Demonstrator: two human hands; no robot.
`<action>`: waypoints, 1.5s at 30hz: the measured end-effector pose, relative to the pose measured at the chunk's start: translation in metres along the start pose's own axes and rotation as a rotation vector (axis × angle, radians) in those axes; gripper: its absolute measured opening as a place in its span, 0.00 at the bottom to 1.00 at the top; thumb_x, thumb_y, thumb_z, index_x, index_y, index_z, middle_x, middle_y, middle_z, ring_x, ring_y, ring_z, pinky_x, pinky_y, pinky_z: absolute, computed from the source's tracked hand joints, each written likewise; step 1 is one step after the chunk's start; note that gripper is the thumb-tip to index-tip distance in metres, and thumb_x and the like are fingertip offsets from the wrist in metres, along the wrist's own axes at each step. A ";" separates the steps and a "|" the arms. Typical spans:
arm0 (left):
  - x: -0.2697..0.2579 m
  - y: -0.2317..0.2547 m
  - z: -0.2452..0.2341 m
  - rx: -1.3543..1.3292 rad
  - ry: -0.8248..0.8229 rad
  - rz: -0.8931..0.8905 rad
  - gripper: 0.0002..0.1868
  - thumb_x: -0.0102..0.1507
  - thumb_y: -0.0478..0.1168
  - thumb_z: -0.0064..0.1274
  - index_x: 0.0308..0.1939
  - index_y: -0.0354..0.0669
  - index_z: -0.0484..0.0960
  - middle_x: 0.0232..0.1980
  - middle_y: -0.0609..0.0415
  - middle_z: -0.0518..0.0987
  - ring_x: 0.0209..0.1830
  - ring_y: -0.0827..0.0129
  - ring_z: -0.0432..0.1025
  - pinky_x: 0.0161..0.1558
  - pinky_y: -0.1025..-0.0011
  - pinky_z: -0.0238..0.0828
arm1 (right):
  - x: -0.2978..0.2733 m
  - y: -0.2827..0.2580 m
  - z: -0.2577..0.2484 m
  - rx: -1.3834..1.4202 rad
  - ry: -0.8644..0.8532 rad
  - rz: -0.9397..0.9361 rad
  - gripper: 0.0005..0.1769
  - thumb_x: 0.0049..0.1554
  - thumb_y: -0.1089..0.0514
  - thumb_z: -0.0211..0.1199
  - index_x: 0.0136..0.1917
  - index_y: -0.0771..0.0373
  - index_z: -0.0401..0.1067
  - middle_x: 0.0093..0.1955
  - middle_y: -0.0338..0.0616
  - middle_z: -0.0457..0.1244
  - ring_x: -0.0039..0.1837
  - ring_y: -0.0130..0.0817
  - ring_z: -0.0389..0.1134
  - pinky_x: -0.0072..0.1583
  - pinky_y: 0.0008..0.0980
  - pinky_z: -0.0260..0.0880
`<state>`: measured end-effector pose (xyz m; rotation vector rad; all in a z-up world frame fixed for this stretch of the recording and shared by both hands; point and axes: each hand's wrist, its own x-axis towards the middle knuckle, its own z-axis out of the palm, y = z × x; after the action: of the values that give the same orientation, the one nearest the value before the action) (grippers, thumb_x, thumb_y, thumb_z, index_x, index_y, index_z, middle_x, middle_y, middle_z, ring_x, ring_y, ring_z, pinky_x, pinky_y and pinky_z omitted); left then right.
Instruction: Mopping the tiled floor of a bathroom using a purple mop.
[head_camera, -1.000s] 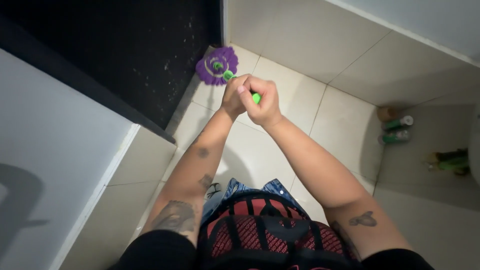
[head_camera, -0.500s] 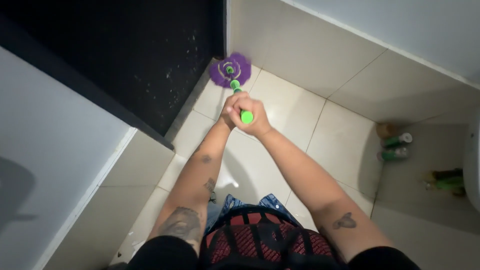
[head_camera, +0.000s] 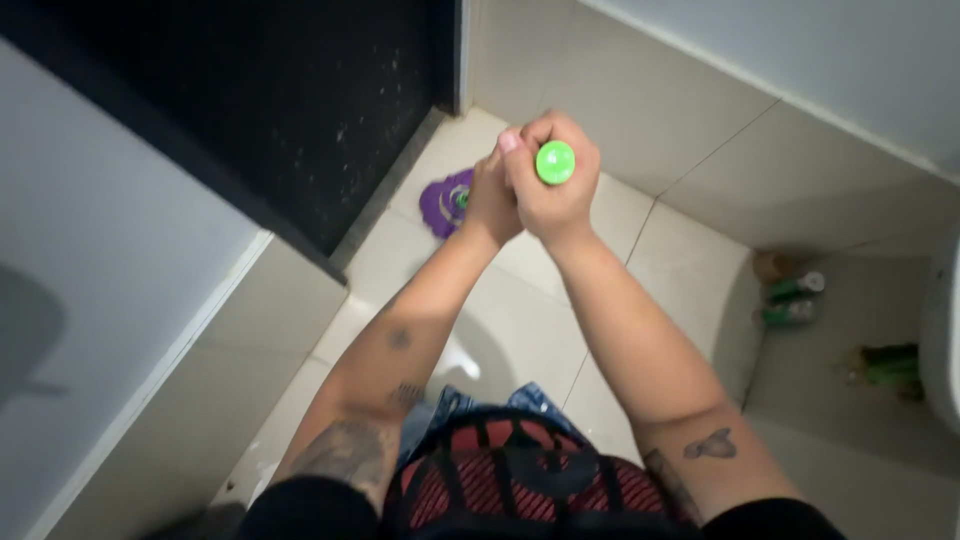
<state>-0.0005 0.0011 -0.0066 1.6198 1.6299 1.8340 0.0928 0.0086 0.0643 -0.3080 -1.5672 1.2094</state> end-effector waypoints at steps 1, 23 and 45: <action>-0.010 -0.014 0.000 0.007 -0.001 -0.007 0.15 0.64 0.44 0.56 0.50 0.42 0.73 0.42 0.47 0.83 0.44 0.50 0.80 0.43 0.61 0.77 | -0.006 0.010 0.000 0.007 0.000 0.007 0.15 0.63 0.64 0.63 0.37 0.63 0.62 0.31 0.35 0.61 0.36 0.22 0.62 0.40 0.26 0.63; -0.076 -0.076 0.013 -0.101 0.030 -0.059 0.08 0.67 0.41 0.48 0.40 0.41 0.77 0.34 0.51 0.79 0.33 0.64 0.76 0.37 0.69 0.72 | -0.065 0.052 -0.017 -0.256 -0.219 -0.259 0.13 0.57 0.67 0.64 0.34 0.63 0.62 0.37 0.43 0.65 0.41 0.34 0.67 0.48 0.33 0.65; -0.036 -0.054 0.013 0.020 -0.031 0.024 0.05 0.61 0.37 0.57 0.37 0.40 0.78 0.36 0.51 0.82 0.35 0.60 0.79 0.37 0.67 0.75 | -0.032 0.062 -0.030 -0.217 -0.284 -0.282 0.12 0.57 0.69 0.63 0.36 0.63 0.63 0.39 0.46 0.66 0.43 0.34 0.66 0.46 0.31 0.66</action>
<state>-0.0026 0.0027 -0.0729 1.6755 1.6282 1.7999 0.1072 0.0297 -0.0076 -0.0498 -1.9209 0.8933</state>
